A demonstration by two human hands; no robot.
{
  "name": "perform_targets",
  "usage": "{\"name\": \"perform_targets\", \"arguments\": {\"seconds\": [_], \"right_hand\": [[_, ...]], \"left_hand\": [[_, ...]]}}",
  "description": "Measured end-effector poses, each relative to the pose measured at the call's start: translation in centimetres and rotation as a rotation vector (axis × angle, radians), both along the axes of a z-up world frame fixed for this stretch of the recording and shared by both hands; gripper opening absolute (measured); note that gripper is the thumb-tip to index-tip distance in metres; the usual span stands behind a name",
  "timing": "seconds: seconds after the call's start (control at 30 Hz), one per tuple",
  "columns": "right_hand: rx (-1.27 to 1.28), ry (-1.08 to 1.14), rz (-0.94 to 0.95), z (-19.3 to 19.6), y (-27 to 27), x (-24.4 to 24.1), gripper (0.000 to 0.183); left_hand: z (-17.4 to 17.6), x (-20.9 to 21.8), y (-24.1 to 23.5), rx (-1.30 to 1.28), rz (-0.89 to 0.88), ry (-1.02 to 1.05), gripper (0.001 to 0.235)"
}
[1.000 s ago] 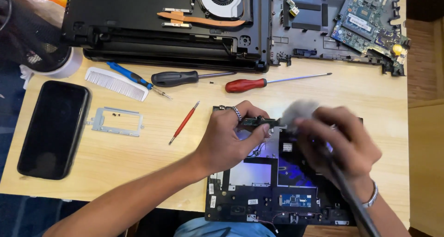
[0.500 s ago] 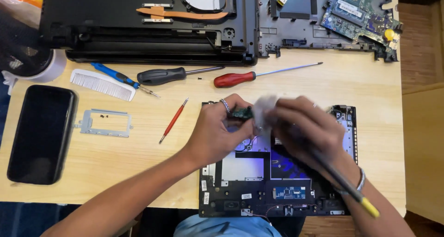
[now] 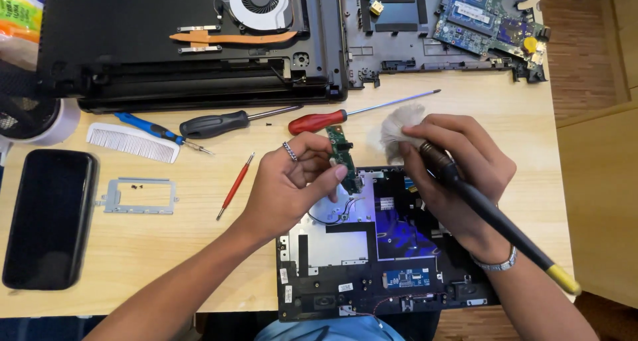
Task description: The person uses a soft brush to clean dust off a small green circuit board held in the left hand. The person repeatedly brushes both sides of the board while holding it over a disassembled laptop chassis.
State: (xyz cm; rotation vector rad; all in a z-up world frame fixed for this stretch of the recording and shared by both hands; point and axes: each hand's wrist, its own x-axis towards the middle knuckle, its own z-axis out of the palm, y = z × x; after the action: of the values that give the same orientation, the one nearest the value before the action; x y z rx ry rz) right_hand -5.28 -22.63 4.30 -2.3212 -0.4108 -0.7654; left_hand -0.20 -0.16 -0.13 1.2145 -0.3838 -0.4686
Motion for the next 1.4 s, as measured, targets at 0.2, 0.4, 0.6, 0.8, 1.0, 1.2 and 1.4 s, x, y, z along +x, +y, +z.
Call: {"name": "perform_targets", "arguments": {"seconds": [0.2,0.4,0.6,0.8,1.0,1.2,1.4], "right_hand": [[0.246,-0.012,0.169,-2.2,-1.0,-0.5,0.031],[0.187,-0.120,0.362,-2.6,1.3,0.0,0.011],[-0.059,-0.290,0.015,-1.5,-1.1,0.2,0.010],[-0.086,0.028,0.499,-1.0,0.6,-0.9,0.018],[-0.122,-0.099,0.050,-1.1,-1.3,1.0,0.010],[-0.036,-0.196,0.035,-1.5,-0.1,-0.8,0.013],[-0.006,-0.079,-0.103,0.1,0.1,-0.8,0.019]], "left_hand": [[-0.4,0.3,-0.1,0.058,-0.018,-0.006,0.042],[0.3,0.1,-0.4,0.153,-0.064,-0.372,0.028],[0.9,-0.5,-0.5,0.318,-0.037,-0.474,0.025],[1.2,-0.5,0.0,0.351,-0.071,-0.566,0.031],[1.4,-0.4,-0.3,0.358,-0.034,-0.599,0.024],[1.6,-0.5,0.1,0.405,0.015,-0.622,0.029],[2.1,-0.6,0.1,0.346,0.179,-0.709,0.015]]}}
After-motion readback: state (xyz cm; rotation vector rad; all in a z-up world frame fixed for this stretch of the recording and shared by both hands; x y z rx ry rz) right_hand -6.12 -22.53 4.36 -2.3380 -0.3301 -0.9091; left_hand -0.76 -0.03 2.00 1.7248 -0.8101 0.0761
